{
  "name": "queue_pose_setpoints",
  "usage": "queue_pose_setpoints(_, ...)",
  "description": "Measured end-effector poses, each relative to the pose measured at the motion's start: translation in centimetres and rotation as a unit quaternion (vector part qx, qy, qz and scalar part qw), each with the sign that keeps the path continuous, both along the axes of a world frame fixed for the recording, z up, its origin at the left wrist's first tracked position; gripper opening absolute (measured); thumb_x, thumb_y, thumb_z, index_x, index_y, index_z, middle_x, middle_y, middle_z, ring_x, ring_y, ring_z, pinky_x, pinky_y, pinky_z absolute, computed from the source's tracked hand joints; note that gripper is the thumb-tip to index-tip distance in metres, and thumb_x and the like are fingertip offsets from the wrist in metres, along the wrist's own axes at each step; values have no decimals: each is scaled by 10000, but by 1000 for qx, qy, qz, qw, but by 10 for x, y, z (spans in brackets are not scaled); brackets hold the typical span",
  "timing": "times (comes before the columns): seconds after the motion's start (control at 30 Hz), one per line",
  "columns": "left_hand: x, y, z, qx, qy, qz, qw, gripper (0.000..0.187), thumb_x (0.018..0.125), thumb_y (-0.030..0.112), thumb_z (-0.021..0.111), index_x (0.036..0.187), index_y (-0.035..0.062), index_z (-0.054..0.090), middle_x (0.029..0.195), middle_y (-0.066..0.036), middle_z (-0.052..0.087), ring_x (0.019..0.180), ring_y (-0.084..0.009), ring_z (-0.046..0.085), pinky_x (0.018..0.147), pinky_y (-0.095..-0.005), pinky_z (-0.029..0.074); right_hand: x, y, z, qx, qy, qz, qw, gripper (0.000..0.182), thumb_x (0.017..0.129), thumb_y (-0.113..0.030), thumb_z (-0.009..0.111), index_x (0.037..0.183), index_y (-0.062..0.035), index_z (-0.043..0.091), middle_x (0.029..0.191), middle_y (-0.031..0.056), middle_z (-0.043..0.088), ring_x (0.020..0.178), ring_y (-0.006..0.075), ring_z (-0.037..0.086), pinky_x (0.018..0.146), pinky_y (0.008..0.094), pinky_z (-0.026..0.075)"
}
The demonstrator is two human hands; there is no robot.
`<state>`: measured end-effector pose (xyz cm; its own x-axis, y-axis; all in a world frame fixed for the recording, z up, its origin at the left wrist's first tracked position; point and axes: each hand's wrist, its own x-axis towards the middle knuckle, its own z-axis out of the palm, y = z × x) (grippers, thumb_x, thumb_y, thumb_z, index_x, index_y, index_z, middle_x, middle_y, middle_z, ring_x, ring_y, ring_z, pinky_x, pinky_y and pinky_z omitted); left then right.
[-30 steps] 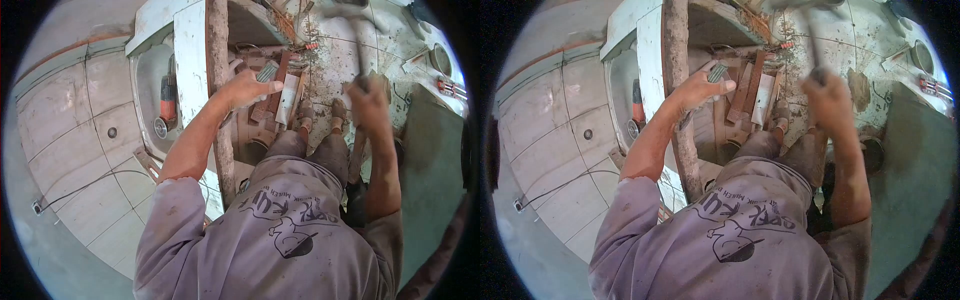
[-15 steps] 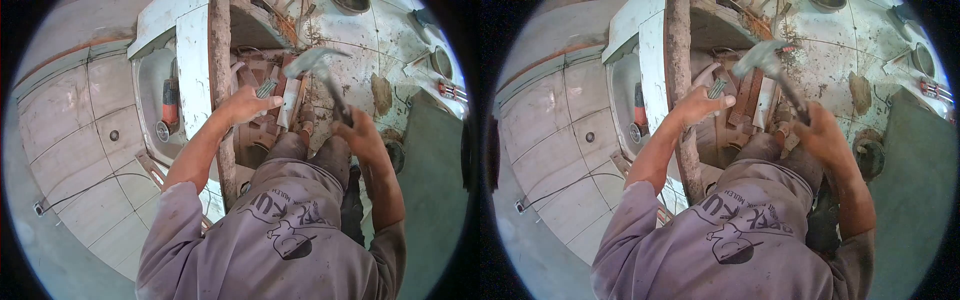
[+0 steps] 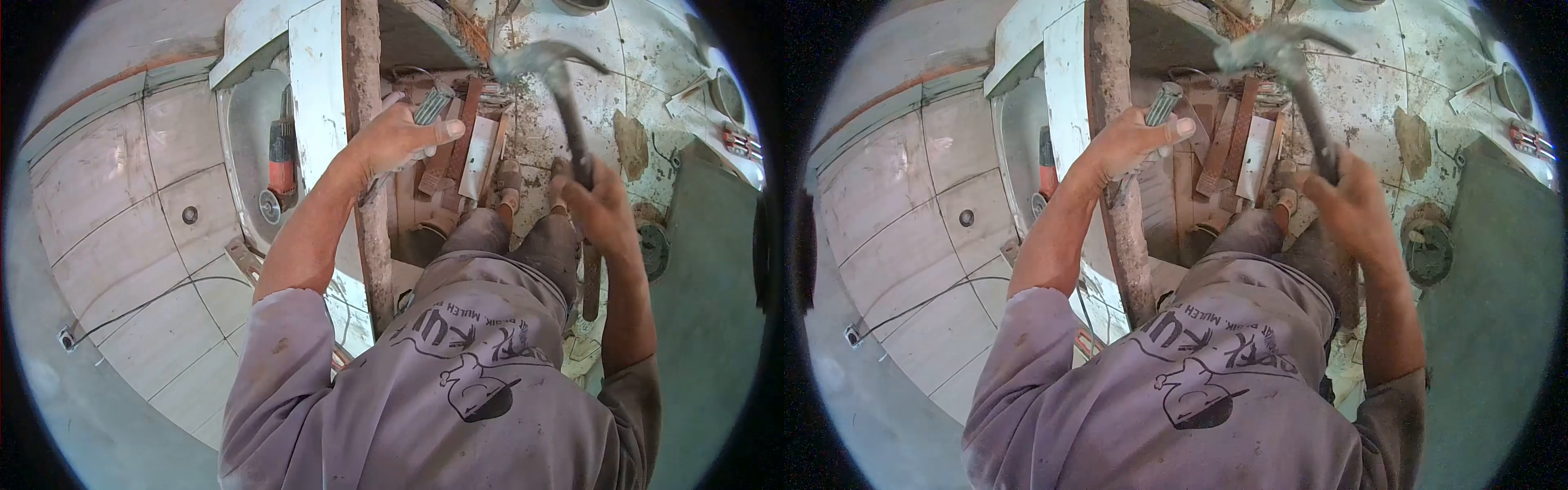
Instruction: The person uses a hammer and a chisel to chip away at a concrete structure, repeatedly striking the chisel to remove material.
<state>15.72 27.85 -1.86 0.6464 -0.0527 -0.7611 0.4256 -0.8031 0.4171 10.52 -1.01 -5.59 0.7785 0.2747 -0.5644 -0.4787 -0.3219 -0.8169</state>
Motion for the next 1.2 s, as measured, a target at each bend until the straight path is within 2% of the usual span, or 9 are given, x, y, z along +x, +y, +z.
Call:
queue_pose_setpoints(0.23,-4,-12,10,-53,-29,-10,998,638,704,669,649,645,37,593,576,-44,527,563,-153,523,543,-303,430,21,2,13,66,-5,-195,979,171,804,-189,600,800,-32,531,646,14,518,621,125,549,577,313,442)
queue_pose_setpoints(0.33,-5,-15,6,-46,-29,-21,998,642,705,674,643,657,35,601,585,-46,536,576,-163,535,554,-311,437,8,7,-9,-97,-293,57,949,154,813,-176,597,804,-36,535,647,8,526,579,116,522,542,297,428)
queue_pose_setpoints(0.5,-5,-11,7,-38,-48,-18,998,651,711,683,628,672,34,603,599,-53,551,590,-172,549,578,-321,446,38,-12,29,-42,-25,-70,996,247,796,-198,600,857,32,535,639,133,546,587,249,519,600,355,436)
queue_pose_setpoints(0.57,1,-5,3,-26,-3,-19,999,652,716,681,622,678,32,589,604,-56,553,591,-173,550,577,-322,445,41,-8,25,-12,-28,-122,992,256,789,-194,599,866,43,538,627,146,523,607,261,518,626,381,438)
queue_pose_setpoints(0.7,-4,-15,11,-16,9,-6,1000,589,713,616,673,863,52,595,664,-15,534,642,-136,520,610,-281,429,17,4,12,-85,-179,90,976,222,791,-185,607,841,24,549,636,79,520,641,181,530,615,354,446)
queue_pose_setpoints(0.9,-4,1,-12,-49,34,-2,998,712,715,584,693,1098,6,535,688,-11,523,650,-109,505,607,-256,424,37,-5,11,6,-8,-146,989,251,776,-190,629,849,34,544,638,94,519,616,192,525,611,350,448)
queue_pose_setpoints(0.93,-3,-3,-7,-56,28,3,998,732,715,586,693,1123,3,524,688,-15,527,652,-109,509,607,-261,428,28,4,4,-104,-149,-52,982,250,774,-178,626,857,42,539,625,111,497,608,194,513,608,352,442)
queue_pose_setpoints(1.03,-6,-2,-10,-69,16,8,997,764,716,591,691,1154,-7,505,692,-25,538,662,-112,521,610,-267,435,15,-1,6,-43,-59,104,992,240,775,-164,615,856,45,529,613,124,480,598,200,503,602,357,438)
queue_pose_setpoints(1.2,-4,-1,-10,-60,33,-18,998,822,711,600,690,1209,-11,458,703,-35,555,682,-121,544,616,-271,444,49,-16,17,3,26,-146,989,226,772,-158,603,845,44,531,648,128,514,664,205,550,623,376,437)
